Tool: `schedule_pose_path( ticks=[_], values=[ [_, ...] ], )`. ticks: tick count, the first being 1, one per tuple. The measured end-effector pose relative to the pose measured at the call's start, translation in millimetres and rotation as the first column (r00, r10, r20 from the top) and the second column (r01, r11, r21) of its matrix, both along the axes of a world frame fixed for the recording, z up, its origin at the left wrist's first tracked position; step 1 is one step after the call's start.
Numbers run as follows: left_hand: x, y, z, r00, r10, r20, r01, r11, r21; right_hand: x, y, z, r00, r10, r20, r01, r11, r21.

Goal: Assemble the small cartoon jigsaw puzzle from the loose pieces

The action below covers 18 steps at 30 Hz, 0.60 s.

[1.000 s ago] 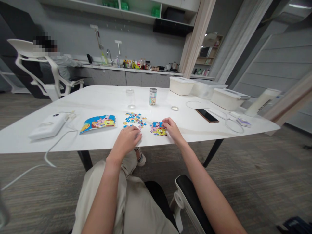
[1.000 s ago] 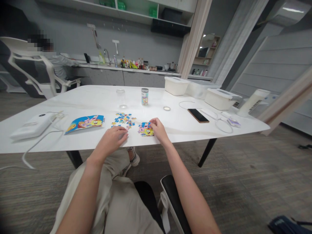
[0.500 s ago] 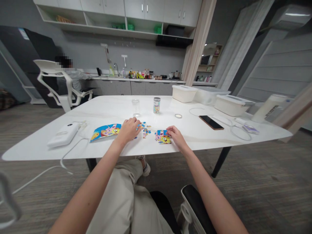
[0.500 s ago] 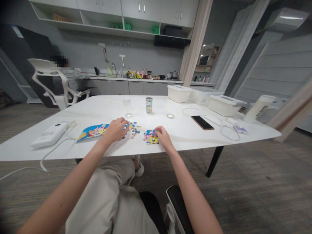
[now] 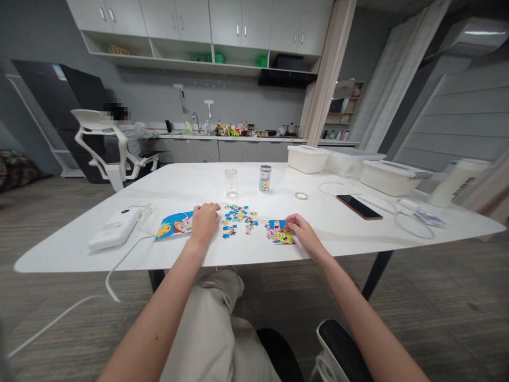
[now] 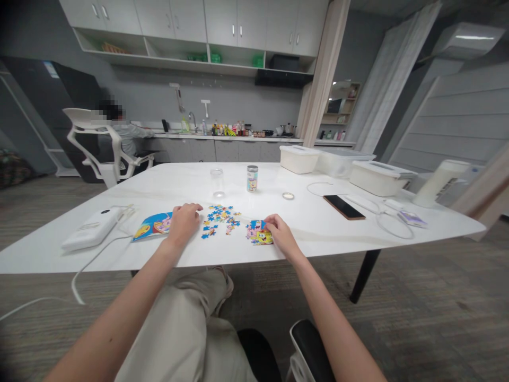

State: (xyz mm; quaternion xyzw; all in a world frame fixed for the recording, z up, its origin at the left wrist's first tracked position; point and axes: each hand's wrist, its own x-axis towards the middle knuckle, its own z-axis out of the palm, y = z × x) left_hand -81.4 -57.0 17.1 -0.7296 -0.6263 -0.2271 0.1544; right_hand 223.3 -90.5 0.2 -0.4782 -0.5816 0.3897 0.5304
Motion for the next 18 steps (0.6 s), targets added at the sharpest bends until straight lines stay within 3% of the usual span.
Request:
schedule_pose_path(
  ticks=[12, 18],
  values=[
    [4, 9, -13.6, 0.985, -0.147, -0.094, 0.138, 0.986, -0.099, 1, 0, -0.9, 1.000, 0.007, 0.009, -0.008, 1.000, 0.005],
    [4, 12, -14.2, 0.985, -0.145, -0.089, 0.134, 0.984, -0.117, 2, 0, -0.6, 1.000, 0.009, 0.018, -0.009, 1.000, 0.002]
  ],
)
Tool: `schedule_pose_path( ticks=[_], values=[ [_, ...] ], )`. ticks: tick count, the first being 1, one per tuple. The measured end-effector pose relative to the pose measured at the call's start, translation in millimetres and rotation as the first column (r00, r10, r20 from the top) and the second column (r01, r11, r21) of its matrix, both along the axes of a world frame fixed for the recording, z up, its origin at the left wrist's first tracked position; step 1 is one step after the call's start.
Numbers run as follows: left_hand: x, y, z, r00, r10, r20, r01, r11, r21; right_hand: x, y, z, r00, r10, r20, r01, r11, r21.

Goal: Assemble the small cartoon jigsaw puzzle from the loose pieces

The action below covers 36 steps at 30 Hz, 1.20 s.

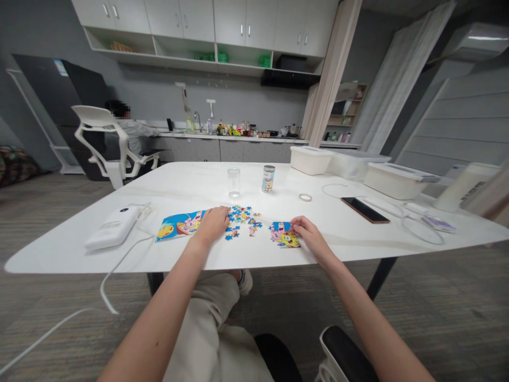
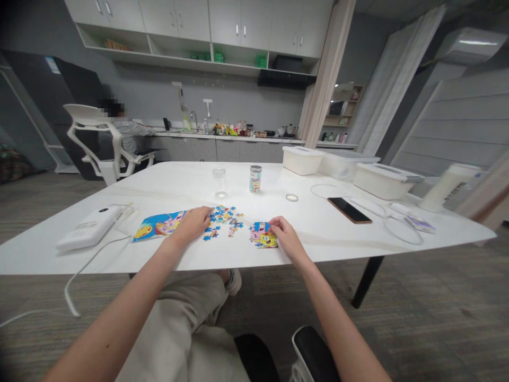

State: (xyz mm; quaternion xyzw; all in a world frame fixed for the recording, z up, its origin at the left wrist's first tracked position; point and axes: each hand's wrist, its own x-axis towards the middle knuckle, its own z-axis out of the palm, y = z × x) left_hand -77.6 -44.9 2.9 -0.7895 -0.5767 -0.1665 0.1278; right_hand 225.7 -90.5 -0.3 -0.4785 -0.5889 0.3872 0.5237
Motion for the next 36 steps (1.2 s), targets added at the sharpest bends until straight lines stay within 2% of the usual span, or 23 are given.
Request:
schedule_pose_path(
  ticks=[6, 11, 15, 18, 22, 26, 31, 36],
  values=[
    [1, -6, 5.8, 0.999, 0.022, 0.025, -0.023, 0.998, 0.053, 0, 0, 0.9, 1.000, 0.014, -0.002, -0.014, 1.000, -0.008],
    [3, -7, 7.7, 0.999, -0.026, 0.027, 0.024, 0.998, 0.066, 0, -1, 0.9, 1.000, 0.005, 0.002, -0.005, 1.000, -0.011],
    [7, -3, 8.2, 0.995, -0.103, -0.007, 0.103, 0.992, 0.070, -3, -2, 1.7, 1.000, 0.014, 0.010, -0.014, 1.000, -0.006],
    [9, 4, 7.2, 0.976, -0.206, -0.073, 0.212, 0.974, 0.078, -5, -1, 2.2, 1.000, 0.019, 0.019, -0.019, 1.000, -0.013],
    [11, 15, 5.3, 0.926, -0.354, -0.135, 0.356, 0.935, -0.008, -5, -2, 2.2, 1.000, 0.010, 0.017, -0.009, 0.999, -0.035],
    [10, 19, 6.9, 0.927, -0.375, -0.031, 0.373, 0.926, -0.052, -4, -3, 3.0, 1.000, 0.005, 0.022, -0.004, 1.000, -0.026],
    [8, 21, 9.0, 0.945, -0.308, 0.109, 0.314, 0.948, -0.044, -4, -3, 2.4, 1.000, 0.003, 0.013, -0.003, 1.000, -0.009],
    [2, 31, 5.6, 0.937, -0.241, 0.254, 0.271, 0.958, -0.091, -3, -4, 1.0, 0.999, -0.014, 0.041, 0.014, 1.000, -0.005]
  ],
)
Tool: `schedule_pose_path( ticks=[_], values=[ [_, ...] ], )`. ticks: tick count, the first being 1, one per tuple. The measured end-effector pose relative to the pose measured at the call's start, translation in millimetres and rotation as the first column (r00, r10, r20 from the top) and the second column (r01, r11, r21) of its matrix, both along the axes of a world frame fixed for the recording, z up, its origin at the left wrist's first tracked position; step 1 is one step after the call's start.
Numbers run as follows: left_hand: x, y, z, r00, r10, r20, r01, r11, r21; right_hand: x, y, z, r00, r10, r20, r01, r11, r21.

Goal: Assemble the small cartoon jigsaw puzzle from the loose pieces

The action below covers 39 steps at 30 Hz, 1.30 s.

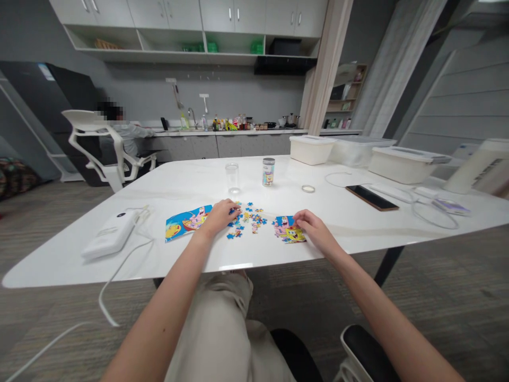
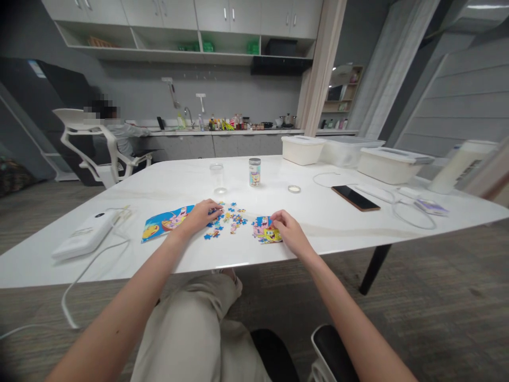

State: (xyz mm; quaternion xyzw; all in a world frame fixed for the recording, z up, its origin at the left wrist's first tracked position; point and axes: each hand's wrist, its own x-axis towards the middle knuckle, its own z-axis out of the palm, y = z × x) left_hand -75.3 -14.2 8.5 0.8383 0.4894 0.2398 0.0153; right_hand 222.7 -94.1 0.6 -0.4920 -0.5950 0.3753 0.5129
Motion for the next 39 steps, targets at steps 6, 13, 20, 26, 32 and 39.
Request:
schedule_pose_path(
  ticks=[6, 13, 20, 26, 32, 39],
  values=[
    [0, -1, -1.2, 0.999, -0.013, 0.031, 0.013, 1.000, -0.009, -1, -1, 2.2, 1.000, -0.004, -0.022, 0.004, 1.000, 0.009],
    [5, 0, 4.6, 0.997, -0.080, 0.013, 0.081, 0.995, -0.065, -2, -2, 1.3, 1.000, -0.021, -0.002, 0.021, 0.999, 0.025],
    [2, 9, 11.8, 0.993, -0.113, 0.044, 0.121, 0.959, -0.255, -2, -3, 2.0, 1.000, -0.017, -0.002, 0.017, 0.999, 0.030],
    [4, 5, 13.6, 0.991, -0.109, 0.074, 0.125, 0.955, -0.269, -2, -6, 4.7, 0.999, -0.031, -0.010, 0.031, 0.999, 0.037],
    [3, 4, 14.7, 0.995, -0.098, -0.007, 0.095, 0.977, -0.193, -2, -7, 6.7, 0.999, -0.047, -0.016, 0.048, 0.998, 0.047],
    [5, -2, 21.0, 0.970, -0.155, 0.186, 0.192, 0.960, -0.202, -2, -9, 9.7, 0.998, -0.051, -0.021, 0.052, 0.998, 0.039]
  ],
)
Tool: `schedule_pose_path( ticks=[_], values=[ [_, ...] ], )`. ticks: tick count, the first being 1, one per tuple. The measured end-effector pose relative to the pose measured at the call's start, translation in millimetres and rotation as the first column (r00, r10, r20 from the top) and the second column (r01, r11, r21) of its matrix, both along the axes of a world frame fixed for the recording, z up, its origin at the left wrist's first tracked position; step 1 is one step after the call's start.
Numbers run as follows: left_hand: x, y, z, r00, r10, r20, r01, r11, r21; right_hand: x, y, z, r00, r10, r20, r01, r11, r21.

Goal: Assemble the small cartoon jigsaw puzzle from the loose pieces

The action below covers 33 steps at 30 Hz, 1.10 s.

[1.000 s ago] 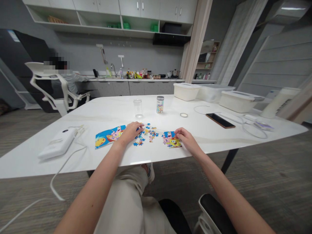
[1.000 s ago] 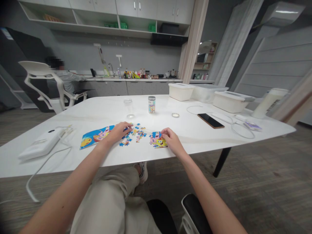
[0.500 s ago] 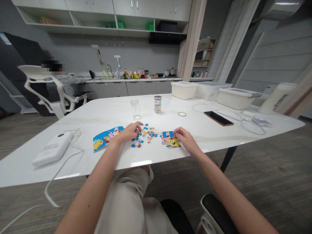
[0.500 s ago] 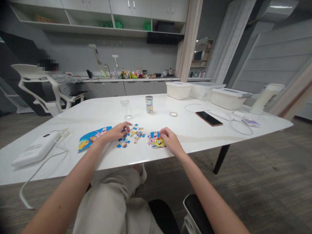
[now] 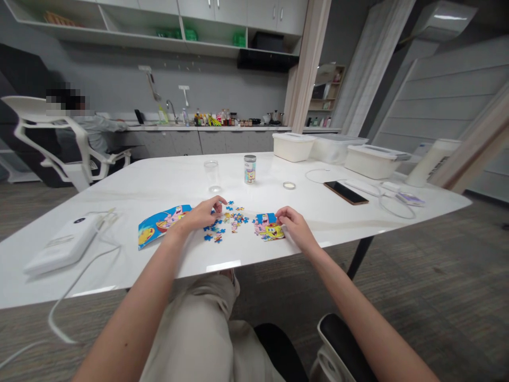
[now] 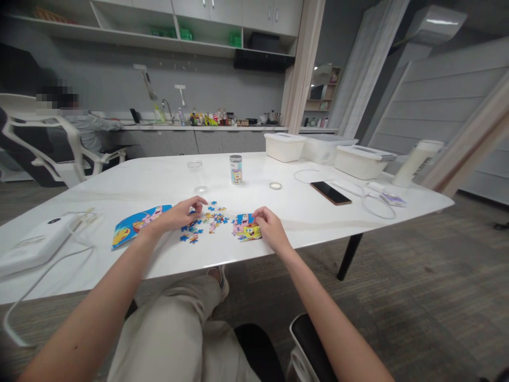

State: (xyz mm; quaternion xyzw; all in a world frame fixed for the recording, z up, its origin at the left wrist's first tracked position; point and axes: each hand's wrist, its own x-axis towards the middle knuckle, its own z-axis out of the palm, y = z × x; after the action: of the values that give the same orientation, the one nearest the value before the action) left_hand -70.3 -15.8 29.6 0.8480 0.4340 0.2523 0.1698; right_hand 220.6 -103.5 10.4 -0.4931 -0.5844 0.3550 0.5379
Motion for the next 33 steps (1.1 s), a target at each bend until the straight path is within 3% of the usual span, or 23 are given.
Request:
schedule_pose_path(
  ticks=[3, 6, 8, 14, 25, 29, 33],
  values=[
    [6, -7, 4.1, 0.984, -0.043, 0.172, 0.048, 0.999, -0.025, 0, 0, 1.6, 1.000, 0.005, -0.004, -0.005, 1.000, -0.004],
    [19, -23, 9.6, 0.946, -0.125, 0.300, 0.176, 0.973, -0.151, 0, 0, 2.7, 1.000, 0.003, -0.015, -0.003, 1.000, -0.016],
    [32, -37, 12.3, 0.932, -0.192, 0.307, 0.261, 0.944, -0.204, 0, -1, 2.8, 1.000, 0.006, -0.016, -0.006, 1.000, -0.020],
    [58, -61, 6.8, 0.927, -0.275, 0.255, 0.326, 0.927, -0.185, 1, -1, 1.4, 1.000, -0.004, 0.005, 0.004, 1.000, 0.004],
    [61, -61, -7.8, 0.949, -0.238, 0.206, 0.276, 0.944, -0.183, 3, 1, -2.9, 1.000, -0.014, 0.002, 0.014, 1.000, 0.018],
    [60, -64, -2.3, 0.956, -0.229, 0.184, 0.255, 0.958, -0.129, 4, 1, -3.0, 1.000, -0.023, 0.009, 0.023, 0.999, 0.025],
    [47, -64, 6.2, 0.974, -0.147, 0.170, 0.152, 0.988, -0.016, 5, 0, -2.0, 1.000, -0.017, 0.004, 0.017, 1.000, 0.021]
  ],
)
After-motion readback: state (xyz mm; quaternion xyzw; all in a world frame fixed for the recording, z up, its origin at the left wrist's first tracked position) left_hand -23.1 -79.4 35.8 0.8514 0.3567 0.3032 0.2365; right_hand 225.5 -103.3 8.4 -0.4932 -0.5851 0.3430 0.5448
